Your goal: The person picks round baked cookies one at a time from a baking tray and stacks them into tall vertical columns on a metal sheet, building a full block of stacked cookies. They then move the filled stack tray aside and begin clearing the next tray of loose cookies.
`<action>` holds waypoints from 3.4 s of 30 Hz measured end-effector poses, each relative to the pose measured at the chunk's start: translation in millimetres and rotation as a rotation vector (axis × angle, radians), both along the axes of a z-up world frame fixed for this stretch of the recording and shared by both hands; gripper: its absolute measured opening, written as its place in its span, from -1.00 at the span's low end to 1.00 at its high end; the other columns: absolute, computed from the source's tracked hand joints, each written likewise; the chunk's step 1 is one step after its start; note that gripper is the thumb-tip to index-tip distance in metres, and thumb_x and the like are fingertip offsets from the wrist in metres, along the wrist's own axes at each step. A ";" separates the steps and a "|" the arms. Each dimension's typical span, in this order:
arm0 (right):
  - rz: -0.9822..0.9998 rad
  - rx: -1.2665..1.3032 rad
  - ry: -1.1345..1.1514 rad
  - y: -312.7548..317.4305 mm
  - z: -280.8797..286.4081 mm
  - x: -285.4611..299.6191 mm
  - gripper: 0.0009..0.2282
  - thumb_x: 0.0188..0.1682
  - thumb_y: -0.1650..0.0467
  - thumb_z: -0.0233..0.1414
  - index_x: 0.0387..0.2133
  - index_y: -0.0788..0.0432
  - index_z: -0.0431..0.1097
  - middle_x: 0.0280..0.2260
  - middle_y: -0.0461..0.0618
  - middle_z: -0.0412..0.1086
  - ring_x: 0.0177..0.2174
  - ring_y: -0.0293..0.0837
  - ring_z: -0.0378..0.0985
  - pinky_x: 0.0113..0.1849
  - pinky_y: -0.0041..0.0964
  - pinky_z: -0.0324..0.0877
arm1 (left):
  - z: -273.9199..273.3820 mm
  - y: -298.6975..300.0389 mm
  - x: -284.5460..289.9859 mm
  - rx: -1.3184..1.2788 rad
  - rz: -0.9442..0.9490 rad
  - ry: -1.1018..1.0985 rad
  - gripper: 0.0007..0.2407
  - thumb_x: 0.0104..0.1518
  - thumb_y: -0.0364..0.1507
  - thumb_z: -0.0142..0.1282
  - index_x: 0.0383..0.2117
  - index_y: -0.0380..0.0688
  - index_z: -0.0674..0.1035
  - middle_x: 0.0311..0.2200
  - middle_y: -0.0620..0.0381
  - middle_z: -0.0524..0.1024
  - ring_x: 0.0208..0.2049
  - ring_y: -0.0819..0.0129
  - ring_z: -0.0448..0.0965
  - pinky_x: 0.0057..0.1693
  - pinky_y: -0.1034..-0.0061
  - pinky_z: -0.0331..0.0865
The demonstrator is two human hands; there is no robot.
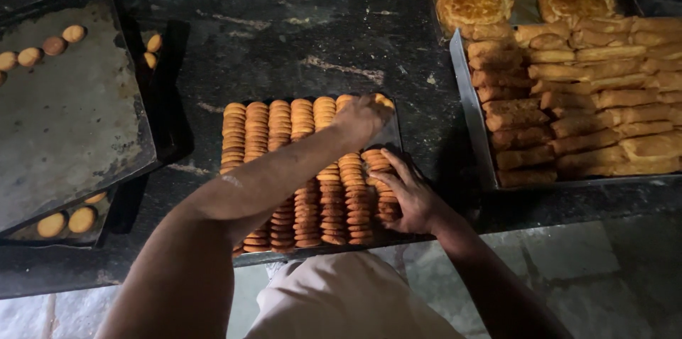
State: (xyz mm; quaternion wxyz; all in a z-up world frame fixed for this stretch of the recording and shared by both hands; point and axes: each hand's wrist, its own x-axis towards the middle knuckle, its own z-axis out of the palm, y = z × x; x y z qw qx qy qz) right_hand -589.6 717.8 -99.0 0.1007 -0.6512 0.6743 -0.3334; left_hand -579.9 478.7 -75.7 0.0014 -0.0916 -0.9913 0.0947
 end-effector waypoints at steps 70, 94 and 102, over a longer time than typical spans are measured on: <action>0.199 0.204 0.490 -35.1 47.7 -37.6 -0.05 -0.64 0.11 0.41 0.16 0.13 0.26 0.31 0.41 -0.09 0.08 0.22 0.30 -0.06 0.07 0.26 | 2.4 -35.5 -27.6 0.480 0.103 -0.192 -0.55 0.00 -0.34 0.34 0.07 -0.08 0.55 -0.06 -0.08 0.58 0.05 0.02 0.55 0.13 0.16 0.41; 0.324 0.431 0.495 -58.0 48.8 -60.9 -0.09 -0.56 0.13 0.40 0.19 0.09 0.26 0.40 0.29 -0.28 0.32 0.24 -0.03 0.04 0.12 0.23 | -10.6 -44.8 -32.4 0.384 0.019 -0.141 -0.54 -0.06 -0.29 0.36 0.04 -0.03 0.55 -0.02 -0.06 0.53 0.09 -0.04 0.47 0.17 0.09 0.31; 0.347 0.374 0.472 -53.7 39.6 -65.8 -0.09 -0.54 0.13 0.39 0.19 0.16 0.24 0.35 0.43 -0.26 0.28 0.28 0.04 0.01 0.07 0.27 | -6.8 -43.7 -32.5 0.426 0.050 -0.159 -0.55 -0.01 -0.33 0.33 0.06 -0.06 0.55 -0.02 -0.08 0.52 0.10 -0.02 0.47 0.21 0.15 0.31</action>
